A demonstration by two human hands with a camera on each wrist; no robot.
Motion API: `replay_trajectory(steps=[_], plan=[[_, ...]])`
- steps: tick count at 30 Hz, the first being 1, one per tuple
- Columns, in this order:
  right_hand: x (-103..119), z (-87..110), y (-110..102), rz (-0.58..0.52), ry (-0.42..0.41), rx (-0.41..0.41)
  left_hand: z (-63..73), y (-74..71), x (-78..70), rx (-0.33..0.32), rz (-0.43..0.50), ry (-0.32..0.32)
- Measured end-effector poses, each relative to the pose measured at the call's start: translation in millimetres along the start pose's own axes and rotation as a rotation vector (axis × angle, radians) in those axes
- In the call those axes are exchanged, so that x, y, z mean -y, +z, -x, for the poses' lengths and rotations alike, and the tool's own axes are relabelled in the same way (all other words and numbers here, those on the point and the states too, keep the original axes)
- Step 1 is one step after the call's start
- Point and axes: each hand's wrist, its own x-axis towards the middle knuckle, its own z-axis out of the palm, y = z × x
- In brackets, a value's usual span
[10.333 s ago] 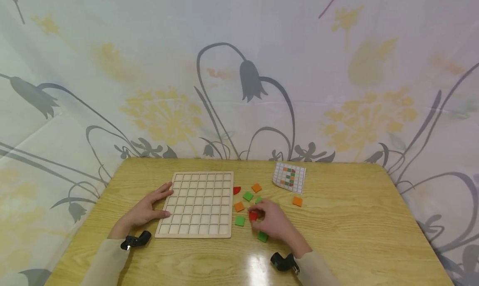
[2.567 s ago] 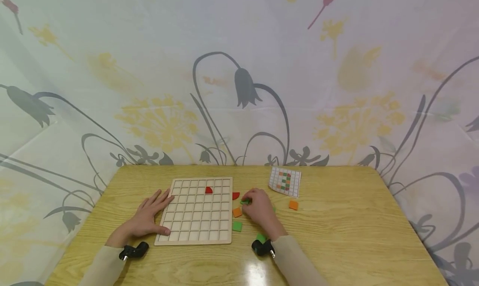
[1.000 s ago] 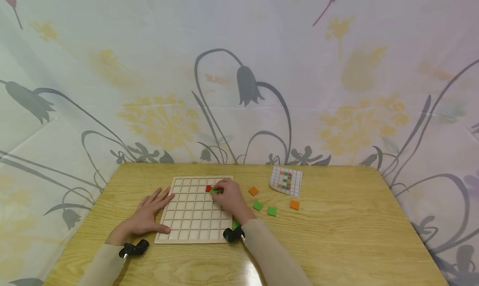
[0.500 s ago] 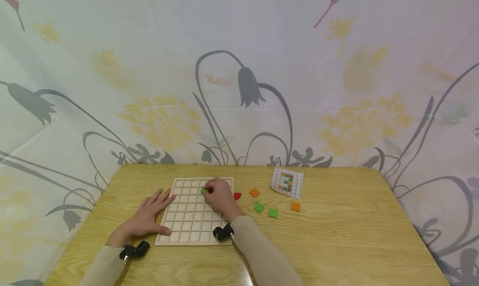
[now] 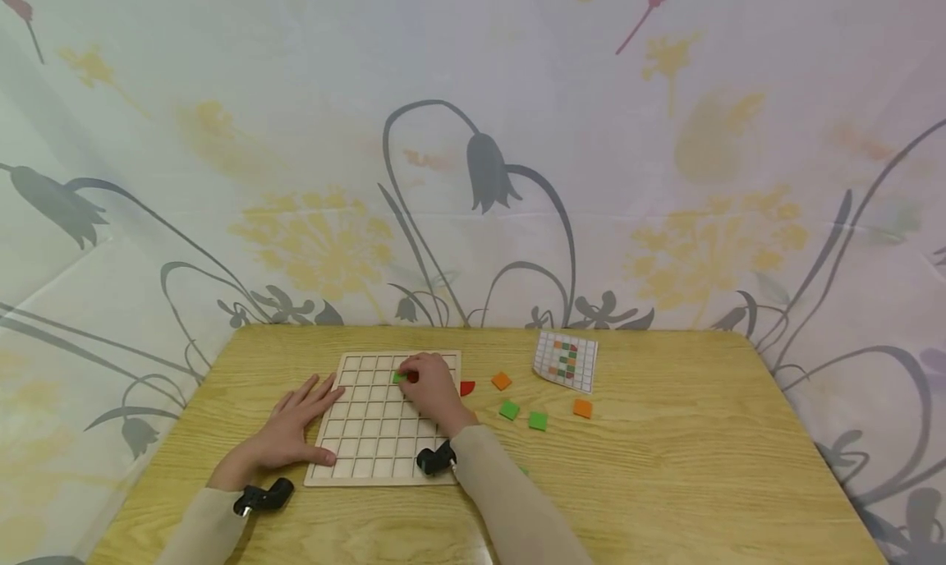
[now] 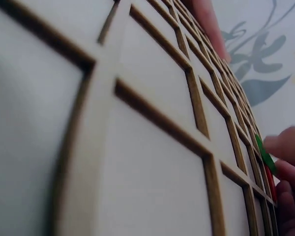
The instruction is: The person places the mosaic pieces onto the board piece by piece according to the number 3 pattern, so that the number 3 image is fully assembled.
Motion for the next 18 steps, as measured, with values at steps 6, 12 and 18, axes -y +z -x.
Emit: replay_trajectory(steps=[6, 12, 18], plan=[[-5.5, -0.7, 0.5, -0.047, 0.02, -0.026, 0.8, -1.3, -1.6, 0.001, 0.001, 0.0], [-7.4, -1.8, 2.6, -0.003, 0.015, -0.032, 0.6, -1.0, -3.0, -0.003, 0.003, 0.004], [-4.8, -0.5, 3.0, 0.01, 0.008, -0.031, 0.8, -0.9, -2.7, -0.005, 0.002, -0.006]])
